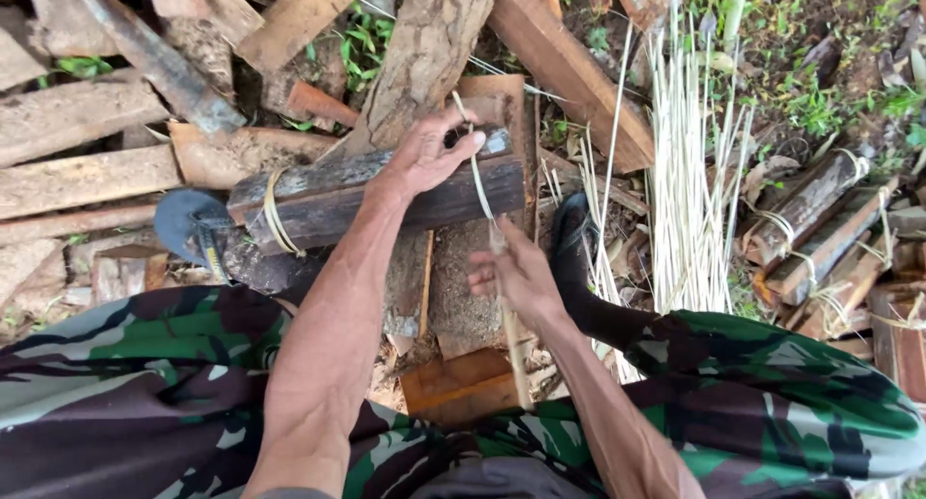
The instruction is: Bundling pieces of wood together using thin flexible strips
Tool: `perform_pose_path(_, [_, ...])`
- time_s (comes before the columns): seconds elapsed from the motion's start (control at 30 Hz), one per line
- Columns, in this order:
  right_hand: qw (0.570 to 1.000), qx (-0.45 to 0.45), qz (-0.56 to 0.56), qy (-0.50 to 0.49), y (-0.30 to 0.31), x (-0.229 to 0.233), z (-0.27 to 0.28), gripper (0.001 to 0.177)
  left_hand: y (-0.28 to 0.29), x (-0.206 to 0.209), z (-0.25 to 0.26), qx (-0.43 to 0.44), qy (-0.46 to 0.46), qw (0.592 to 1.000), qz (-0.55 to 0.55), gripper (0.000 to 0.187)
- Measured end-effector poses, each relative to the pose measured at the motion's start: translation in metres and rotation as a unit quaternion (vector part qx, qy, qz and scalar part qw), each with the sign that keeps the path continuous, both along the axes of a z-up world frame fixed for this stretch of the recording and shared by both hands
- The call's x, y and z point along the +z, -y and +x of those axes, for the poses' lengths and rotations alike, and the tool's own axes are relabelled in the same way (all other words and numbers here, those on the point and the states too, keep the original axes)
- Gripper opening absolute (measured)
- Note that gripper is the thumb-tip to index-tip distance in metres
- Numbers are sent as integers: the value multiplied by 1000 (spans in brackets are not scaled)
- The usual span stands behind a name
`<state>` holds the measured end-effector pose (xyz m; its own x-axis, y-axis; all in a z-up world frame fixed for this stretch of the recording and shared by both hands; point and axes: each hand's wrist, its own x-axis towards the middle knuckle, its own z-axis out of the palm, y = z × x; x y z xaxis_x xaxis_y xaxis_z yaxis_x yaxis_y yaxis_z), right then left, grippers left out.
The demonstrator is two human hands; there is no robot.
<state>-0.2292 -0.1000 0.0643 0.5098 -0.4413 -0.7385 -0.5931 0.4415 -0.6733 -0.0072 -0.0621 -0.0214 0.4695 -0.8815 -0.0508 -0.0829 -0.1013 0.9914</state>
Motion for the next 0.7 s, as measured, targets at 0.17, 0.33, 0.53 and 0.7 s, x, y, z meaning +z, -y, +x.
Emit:
perform_pose_path(0.17, [911, -85, 50, 400, 3, -72, -40, 43, 13, -29, 10, 49, 14, 999, 14, 28])
perform_pose_path(0.33, [901, -38, 70, 426, 5, -22, -17, 46, 25, -43, 13, 68, 13, 997, 14, 37])
perform_pose_path(0.53, [869, 172, -414, 210, 8, -58, -20, 17, 38, -39, 17, 109, 1, 994, -12, 44])
perform_pose_path(0.7, [865, 72, -395, 302, 12, -71, -9, 24, 43, -20, 16, 122, -23, 992, -11, 52])
